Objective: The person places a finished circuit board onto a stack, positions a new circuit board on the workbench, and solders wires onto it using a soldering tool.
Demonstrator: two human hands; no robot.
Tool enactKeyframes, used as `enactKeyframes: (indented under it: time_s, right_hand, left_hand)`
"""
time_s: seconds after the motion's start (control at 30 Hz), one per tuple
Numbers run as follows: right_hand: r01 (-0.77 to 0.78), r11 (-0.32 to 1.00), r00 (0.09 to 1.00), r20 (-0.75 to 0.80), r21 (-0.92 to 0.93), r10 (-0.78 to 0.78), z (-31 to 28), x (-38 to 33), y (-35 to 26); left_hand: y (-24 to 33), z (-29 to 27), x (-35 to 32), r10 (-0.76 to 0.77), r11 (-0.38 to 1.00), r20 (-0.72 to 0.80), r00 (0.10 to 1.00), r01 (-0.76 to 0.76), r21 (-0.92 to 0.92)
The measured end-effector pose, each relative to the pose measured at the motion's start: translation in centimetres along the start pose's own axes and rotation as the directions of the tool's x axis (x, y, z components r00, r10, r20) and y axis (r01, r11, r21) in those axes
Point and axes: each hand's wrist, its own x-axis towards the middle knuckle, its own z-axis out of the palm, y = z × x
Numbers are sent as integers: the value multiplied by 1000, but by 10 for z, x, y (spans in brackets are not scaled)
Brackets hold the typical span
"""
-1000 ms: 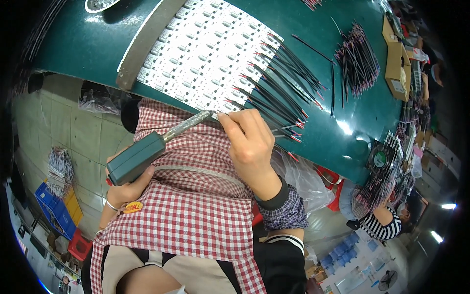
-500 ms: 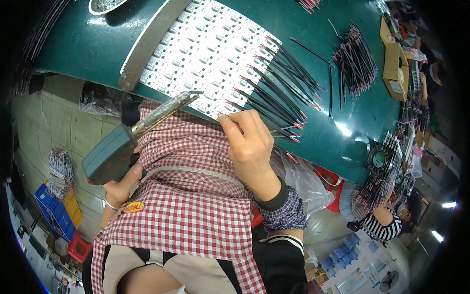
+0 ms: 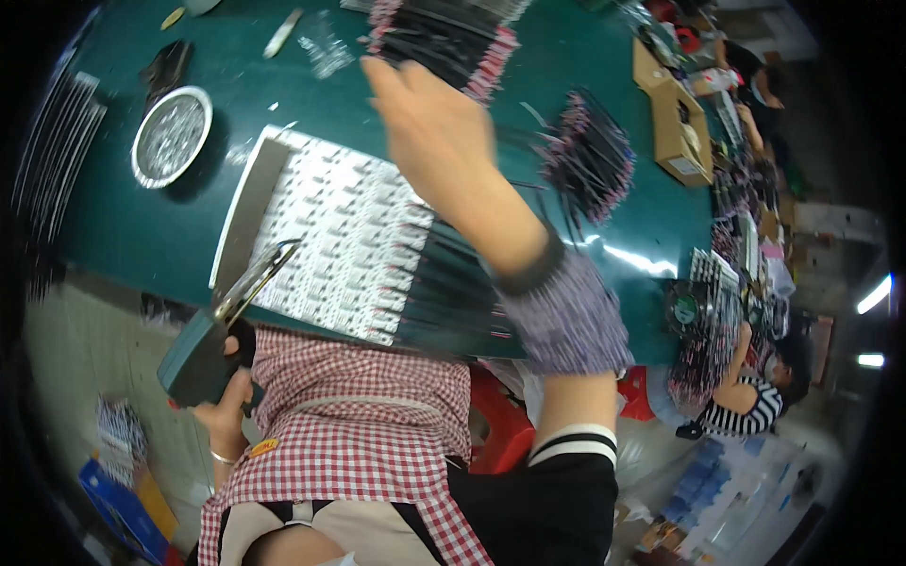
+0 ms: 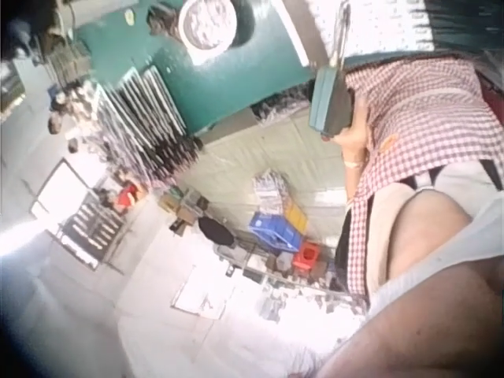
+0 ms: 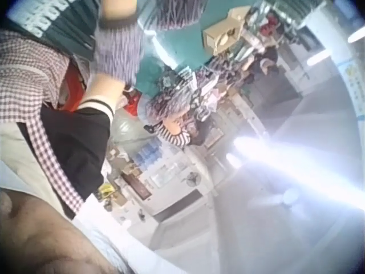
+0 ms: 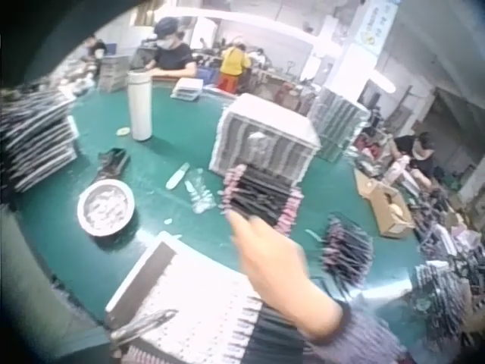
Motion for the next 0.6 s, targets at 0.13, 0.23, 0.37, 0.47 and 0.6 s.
enactKeyframes:
  time_s: [0.13,0.23,0.37,0.47,0.6]
  right_hand:
    - [18,993,999,-31,113,-15,40,18,41]
    - [-139,988,987,94,73,132,15,-24,30]
    - [-415,870,883,113,-267,456,-20,-131,62]
    - [-424,777,881,-15,-465,472,-6,-178,102]
    - [-452,775,872,-36,-441,488,1,-170,131]
  left_hand:
    - [20,4,12,75,996,122,990,-70,-46]
    - [19,3,12,52,998,37,998,-51,-34]
    - [25,10,25,58,998,77,995,-56,-28]
    - [31,15,34,31,999,115,993,-29,-24]
    - [39,20,32,37,999,148,988,-41,24]
